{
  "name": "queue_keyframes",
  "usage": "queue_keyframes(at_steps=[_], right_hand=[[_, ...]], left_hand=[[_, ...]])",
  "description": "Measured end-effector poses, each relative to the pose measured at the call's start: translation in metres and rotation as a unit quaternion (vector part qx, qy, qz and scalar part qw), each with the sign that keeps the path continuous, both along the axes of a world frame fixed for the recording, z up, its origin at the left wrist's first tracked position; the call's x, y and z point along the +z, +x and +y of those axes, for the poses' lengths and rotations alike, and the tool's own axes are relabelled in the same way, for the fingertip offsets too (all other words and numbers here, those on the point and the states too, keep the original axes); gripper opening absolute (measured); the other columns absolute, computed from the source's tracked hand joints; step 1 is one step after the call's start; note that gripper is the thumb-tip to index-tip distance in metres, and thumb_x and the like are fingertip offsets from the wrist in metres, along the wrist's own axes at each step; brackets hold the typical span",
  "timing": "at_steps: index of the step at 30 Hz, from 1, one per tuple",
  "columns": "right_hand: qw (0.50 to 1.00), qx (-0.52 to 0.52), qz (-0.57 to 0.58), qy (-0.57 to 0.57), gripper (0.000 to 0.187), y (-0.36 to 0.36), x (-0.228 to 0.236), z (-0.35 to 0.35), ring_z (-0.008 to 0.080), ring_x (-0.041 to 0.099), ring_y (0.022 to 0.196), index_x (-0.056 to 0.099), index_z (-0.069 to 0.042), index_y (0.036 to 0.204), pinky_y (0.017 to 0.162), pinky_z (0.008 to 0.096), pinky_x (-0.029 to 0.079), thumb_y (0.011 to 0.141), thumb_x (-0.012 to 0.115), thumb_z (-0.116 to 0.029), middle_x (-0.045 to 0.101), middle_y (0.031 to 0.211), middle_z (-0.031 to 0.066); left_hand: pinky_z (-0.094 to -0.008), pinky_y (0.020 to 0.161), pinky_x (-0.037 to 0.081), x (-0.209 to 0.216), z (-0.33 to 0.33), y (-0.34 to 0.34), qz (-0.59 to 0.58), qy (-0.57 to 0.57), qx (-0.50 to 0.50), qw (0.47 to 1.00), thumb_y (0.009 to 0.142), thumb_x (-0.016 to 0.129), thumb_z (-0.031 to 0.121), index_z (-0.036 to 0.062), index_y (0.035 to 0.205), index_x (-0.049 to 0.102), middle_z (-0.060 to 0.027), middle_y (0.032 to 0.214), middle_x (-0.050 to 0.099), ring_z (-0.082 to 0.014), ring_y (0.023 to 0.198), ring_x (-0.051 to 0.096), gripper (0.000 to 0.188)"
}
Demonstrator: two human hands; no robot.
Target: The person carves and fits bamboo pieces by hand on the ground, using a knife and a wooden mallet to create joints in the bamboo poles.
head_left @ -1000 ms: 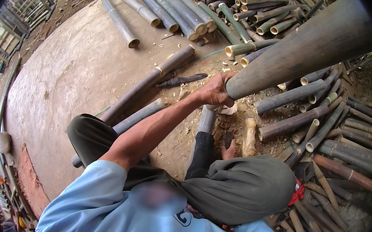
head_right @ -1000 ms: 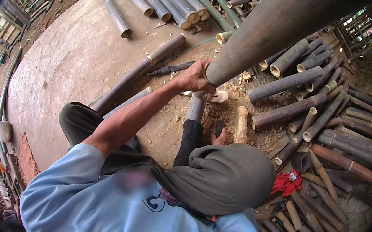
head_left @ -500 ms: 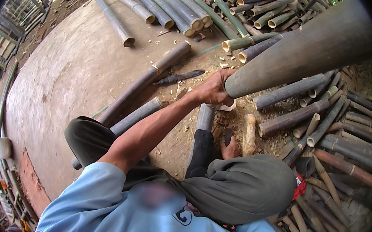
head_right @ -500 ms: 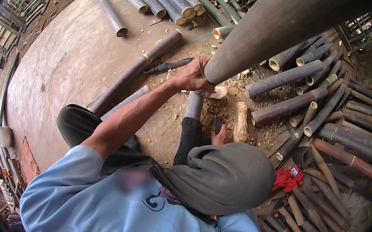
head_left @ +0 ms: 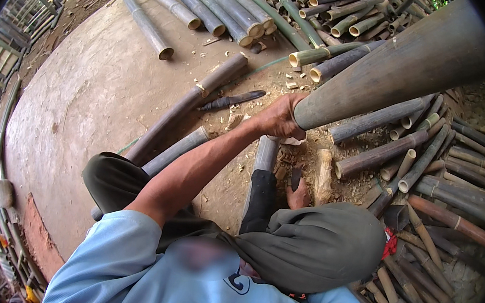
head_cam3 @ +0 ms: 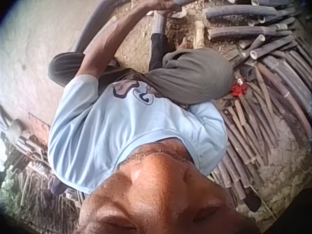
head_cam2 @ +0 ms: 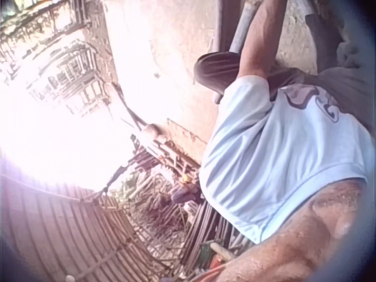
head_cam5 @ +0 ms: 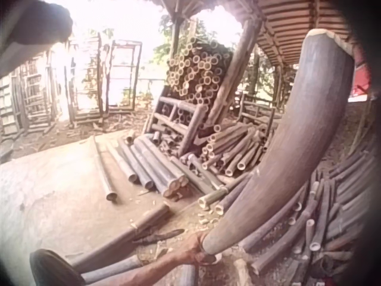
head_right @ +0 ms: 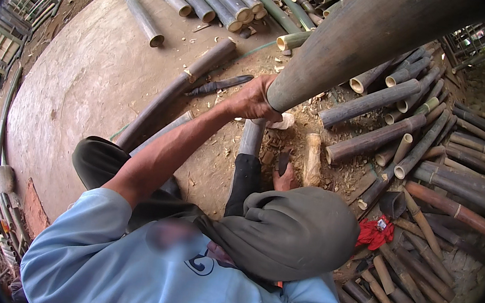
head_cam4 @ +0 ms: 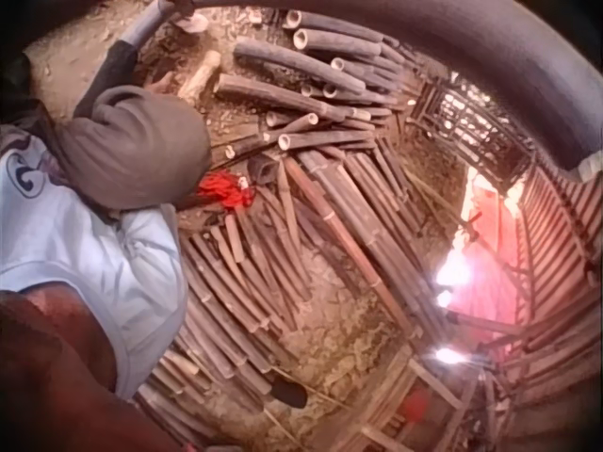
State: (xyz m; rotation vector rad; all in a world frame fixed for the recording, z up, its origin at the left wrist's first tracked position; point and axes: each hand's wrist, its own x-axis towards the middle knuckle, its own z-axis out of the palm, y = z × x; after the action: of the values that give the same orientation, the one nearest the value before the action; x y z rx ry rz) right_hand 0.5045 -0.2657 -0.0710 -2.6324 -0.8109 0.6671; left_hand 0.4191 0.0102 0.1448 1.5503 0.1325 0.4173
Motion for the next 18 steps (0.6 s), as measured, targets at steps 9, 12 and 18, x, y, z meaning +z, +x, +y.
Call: queue_keyframes(at_steps=[9,12,18], right_hand=[[1.0,0.004,0.021,0.021,0.054,-0.001,0.004,0.008,0.0433,0.061,0.107,0.053,-0.005,0.13,0.09,0.0515,0.047,0.085,0.07,-0.03,0.064,0.114,0.0237],[0.999,-0.019,0.044,0.015,0.051,0.002,0.003,0.003,0.0421,0.062,0.105,0.055,-0.007,0.127,0.088,0.0512,0.047,0.084,0.071,-0.027,0.064,0.109,0.0226],[0.999,-0.006,-0.027,0.035,0.04,0.002,-0.006,-0.006,0.0452,0.063,0.094,0.056,-0.006,0.115,0.079,0.0523,0.048,0.086,0.067,-0.031,0.066,0.1,0.0223]], left_hand=[[-0.0345,0.086,0.051,-0.01,0.009,0.005,-0.031,0.003,0.03,0.999,0.055,0.086,0.002,0.0096,0.12,0.061,-0.0011,0.095,0.065,-0.0165,0.093,0.062,0.07],[-0.0423,0.095,0.05,0.007,0.005,0.002,0.006,0.106,0.215,0.971,0.056,0.092,0.02,0.0095,0.12,0.061,-0.0135,0.108,0.068,-0.0274,0.105,0.064,0.072],[-0.0416,0.081,0.057,0.022,0.098,-0.075,0.204,0.18,0.356,0.894,0.06,0.089,0.031,0.0067,0.115,0.066,-0.0162,0.098,0.072,-0.0278,0.087,0.07,0.064]])
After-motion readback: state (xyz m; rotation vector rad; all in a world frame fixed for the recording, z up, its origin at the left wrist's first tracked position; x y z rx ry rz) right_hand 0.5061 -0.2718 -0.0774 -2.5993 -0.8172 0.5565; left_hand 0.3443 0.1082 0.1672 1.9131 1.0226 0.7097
